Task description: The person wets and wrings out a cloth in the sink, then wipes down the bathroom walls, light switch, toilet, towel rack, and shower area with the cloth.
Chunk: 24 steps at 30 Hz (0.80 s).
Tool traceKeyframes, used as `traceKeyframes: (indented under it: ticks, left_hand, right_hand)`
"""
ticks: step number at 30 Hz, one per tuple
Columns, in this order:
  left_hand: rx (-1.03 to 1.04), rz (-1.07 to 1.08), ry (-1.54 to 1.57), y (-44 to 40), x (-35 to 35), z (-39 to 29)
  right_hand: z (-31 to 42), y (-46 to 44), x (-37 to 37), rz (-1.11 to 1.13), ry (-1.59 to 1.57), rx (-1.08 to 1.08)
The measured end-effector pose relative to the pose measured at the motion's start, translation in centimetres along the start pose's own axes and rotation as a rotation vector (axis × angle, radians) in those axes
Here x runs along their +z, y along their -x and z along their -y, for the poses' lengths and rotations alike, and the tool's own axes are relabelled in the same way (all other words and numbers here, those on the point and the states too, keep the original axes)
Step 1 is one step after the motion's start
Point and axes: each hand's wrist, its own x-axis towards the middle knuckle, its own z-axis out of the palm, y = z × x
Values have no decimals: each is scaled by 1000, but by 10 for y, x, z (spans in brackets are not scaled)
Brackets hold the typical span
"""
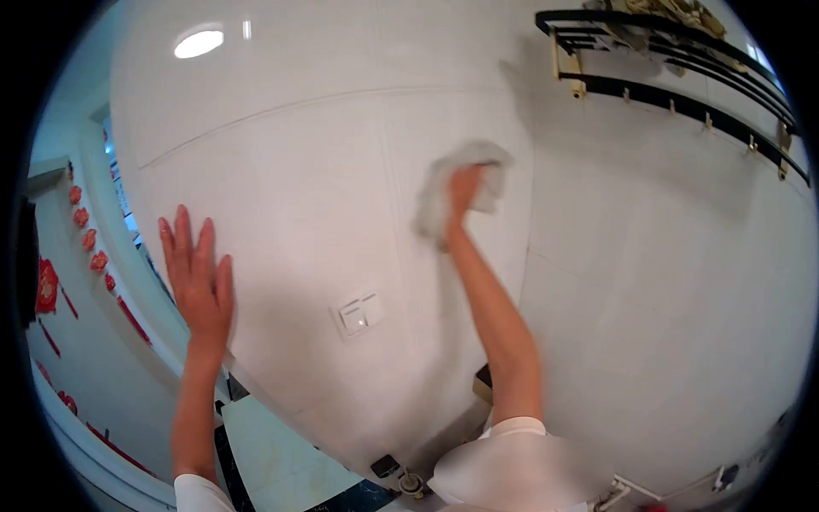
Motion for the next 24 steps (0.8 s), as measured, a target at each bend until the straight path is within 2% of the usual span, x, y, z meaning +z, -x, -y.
traceKeyframes:
  ticks: [2, 3, 4, 6, 9, 10, 12, 13, 14, 16, 17, 19, 21, 24]
  left_hand:
    - [-1, -6, 8, 0, 1, -2]
    - [11, -6, 17, -1, 1, -3]
    - [9, 3, 19, -1, 0, -3]
    - [2, 15, 12, 1, -3, -5]
    - [-1, 92, -48, 24, -4, -13]
    - [-7, 124, -81, 35, -4, -16]
    - [39, 142, -132, 47, 1, -17]
    - [44, 142, -139, 48, 2, -17]
    - [53, 148, -148, 48, 2, -16]
    - [69, 164, -173, 46, 1, -14]
    - [74, 173, -178, 46, 2, -15]
    - [70, 177, -172, 47, 3, -14]
    - [64, 182, -186, 45, 1, -17]
    - [59, 172, -194, 46, 3, -19]
  right_hand:
    - [84, 97, 89, 125, 792, -482]
    - [137, 116, 112, 482, 687, -569]
    - [176, 122, 140, 663, 597, -704]
    - [222, 108, 175, 870, 616, -1079]
    - [217, 54, 195, 770, 541, -1135]
    - [217, 30, 189, 916, 612, -620]
    - [179, -38, 155, 567, 462, -641]
    - [174, -62, 125, 428, 415, -493]
    - [126, -109, 90, 274, 509, -574]
    - [62, -143, -10, 143, 667, -203]
    - [11, -145, -70, 82, 617, -191]
    - [-45, -94, -162, -32, 631, -67]
    - [-82, -9, -213, -113, 560, 69]
    - [-103, 131, -197, -131, 159, 292]
